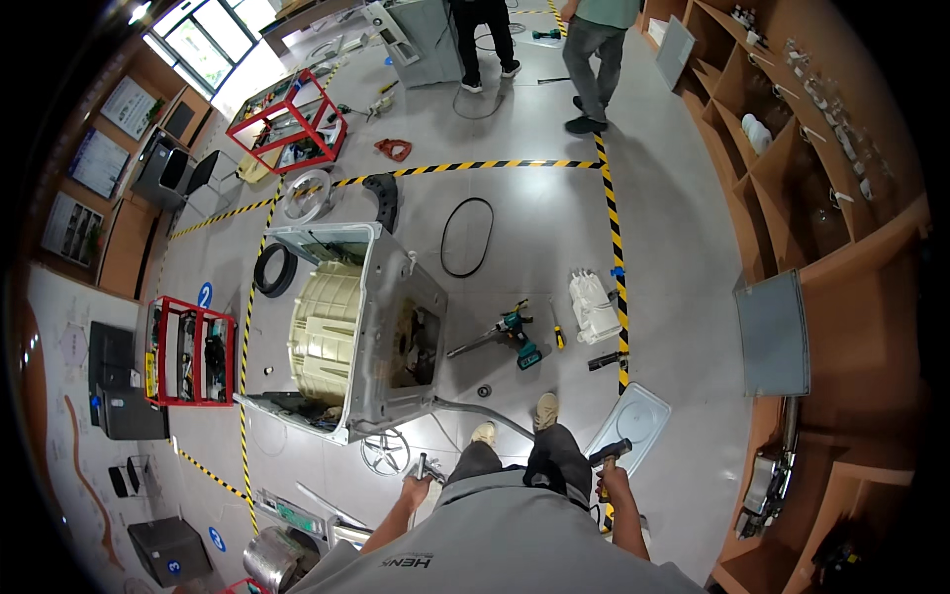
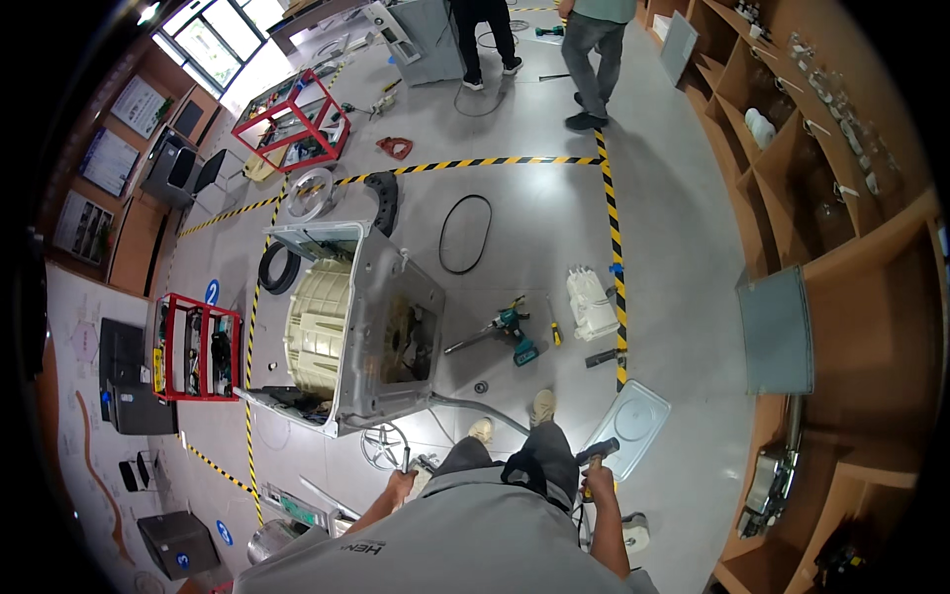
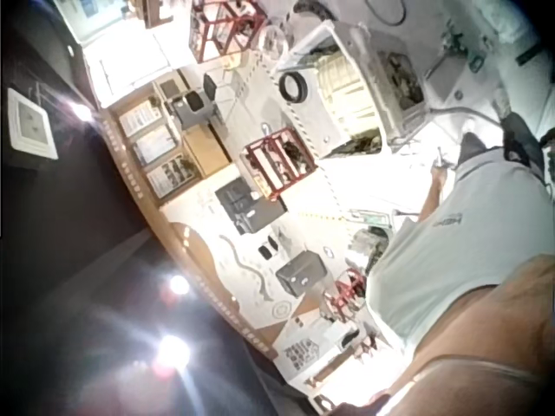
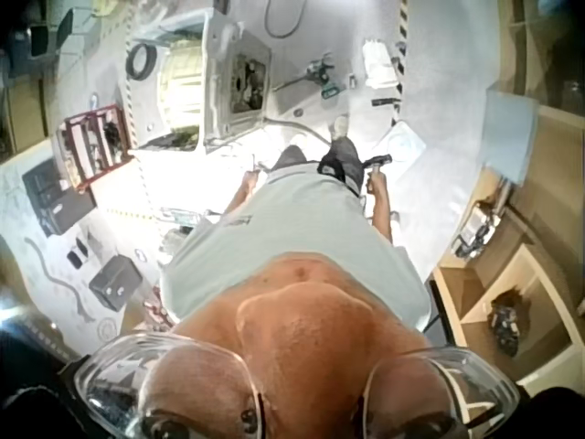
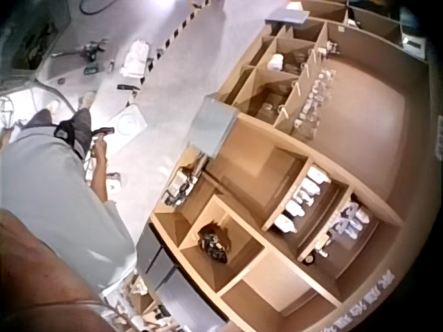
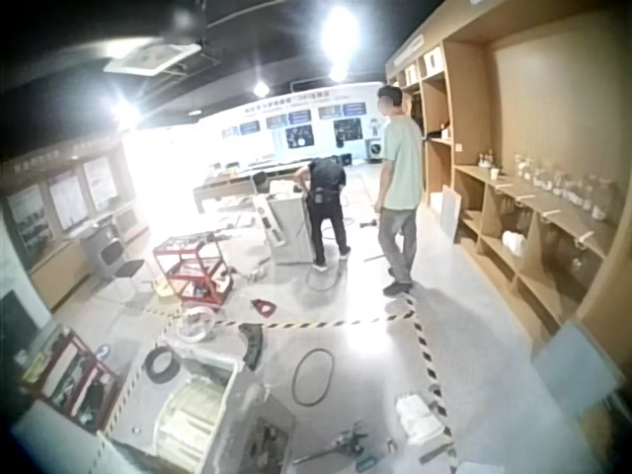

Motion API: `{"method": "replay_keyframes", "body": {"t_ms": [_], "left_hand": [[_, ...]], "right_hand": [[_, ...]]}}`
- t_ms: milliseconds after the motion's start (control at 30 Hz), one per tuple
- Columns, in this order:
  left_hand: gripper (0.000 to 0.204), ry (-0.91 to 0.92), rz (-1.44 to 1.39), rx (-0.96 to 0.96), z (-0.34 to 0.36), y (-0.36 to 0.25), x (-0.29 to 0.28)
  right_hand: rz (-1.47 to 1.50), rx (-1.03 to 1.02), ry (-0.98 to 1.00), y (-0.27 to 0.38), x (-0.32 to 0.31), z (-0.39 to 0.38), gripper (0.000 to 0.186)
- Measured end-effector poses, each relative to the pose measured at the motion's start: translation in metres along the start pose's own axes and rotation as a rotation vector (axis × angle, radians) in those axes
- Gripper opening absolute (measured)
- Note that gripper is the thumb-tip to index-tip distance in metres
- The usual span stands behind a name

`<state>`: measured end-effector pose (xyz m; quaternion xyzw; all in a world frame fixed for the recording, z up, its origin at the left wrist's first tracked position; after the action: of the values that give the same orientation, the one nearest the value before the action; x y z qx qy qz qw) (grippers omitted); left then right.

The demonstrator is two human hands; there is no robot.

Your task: The person strikes a metal bar into the central axis of a washing machine drum using a hammer, then stands up and walks around the disassembled unit.

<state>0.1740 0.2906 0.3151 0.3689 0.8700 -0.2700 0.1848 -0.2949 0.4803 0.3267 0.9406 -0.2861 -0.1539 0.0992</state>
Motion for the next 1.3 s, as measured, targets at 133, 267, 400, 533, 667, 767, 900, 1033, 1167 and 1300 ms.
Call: {"method": "replay_keyframes", "body": {"t_ms": [133, 267, 400, 533, 667, 767, 900, 1033, 1167, 1300], "left_hand": [[0.042, -0.060, 0.065, 0.126, -0.025, -0.038, 0.023], [0.045, -0.064, 0.090, 0.258, -0.039, -0.074, 0.032], [0.049, -0.088, 0.005, 0.342, -0.034, -0.062, 0.043], [0.060, 0.014, 0.104, 0.407, 0.007, -0.029, 0.059], [0.056, -0.072, -0.009, 0.541, -0.009, -0.068, 0.050], [0.045, -0.009, 0.010, 0.563, -0.023, -0.119, 0.040], [0.035, 0.073, 0.107, 0.664, -0.017, -0.179, 0.046], [0.032, 0.155, 0.295, 0.881, 0.016, -0.244, 0.068], [0.034, 0.136, 0.484, 1.024, 0.083, -0.272, 0.086], [0.033, 0.140, 0.664, 1.111, 0.173, -0.287, 0.109]], "right_hand": [[-0.008, -0.006, 0.032, 0.017, -0.031, 0.011, 0.015], [0.007, -0.052, 0.068, 0.040, -0.036, -0.003, 0.012], [0.158, -0.080, 0.134, 0.052, -0.032, -0.037, 0.015], [0.234, -0.160, 0.188, 0.048, -0.032, -0.034, 0.016], [0.231, -0.246, 0.294, 0.086, 0.000, -0.113, 0.015], [0.191, -0.247, 0.393, 0.096, 0.016, -0.129, 0.015], [0.149, -0.145, 0.457, 0.108, 0.038, -0.108, 0.017], [0.121, -0.035, 0.477, 0.113, 0.047, -0.065, 0.019], [0.066, 0.024, 0.577, 0.139, 0.070, -0.003, 0.019], [0.078, 0.046, 0.573, 0.145, 0.092, 0.062, 0.017]]}}
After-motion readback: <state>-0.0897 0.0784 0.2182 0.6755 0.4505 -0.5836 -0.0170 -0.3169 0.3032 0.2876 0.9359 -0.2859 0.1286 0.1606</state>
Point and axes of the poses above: each hand's wrist, its own z-axis towards the middle knuckle, its own x-axis out of the palm, y = z × x, the point moved 1 cm from there along z, towards the middle knuckle, and after that the axes turned 4 degrees about x, right-handed, at the moved point
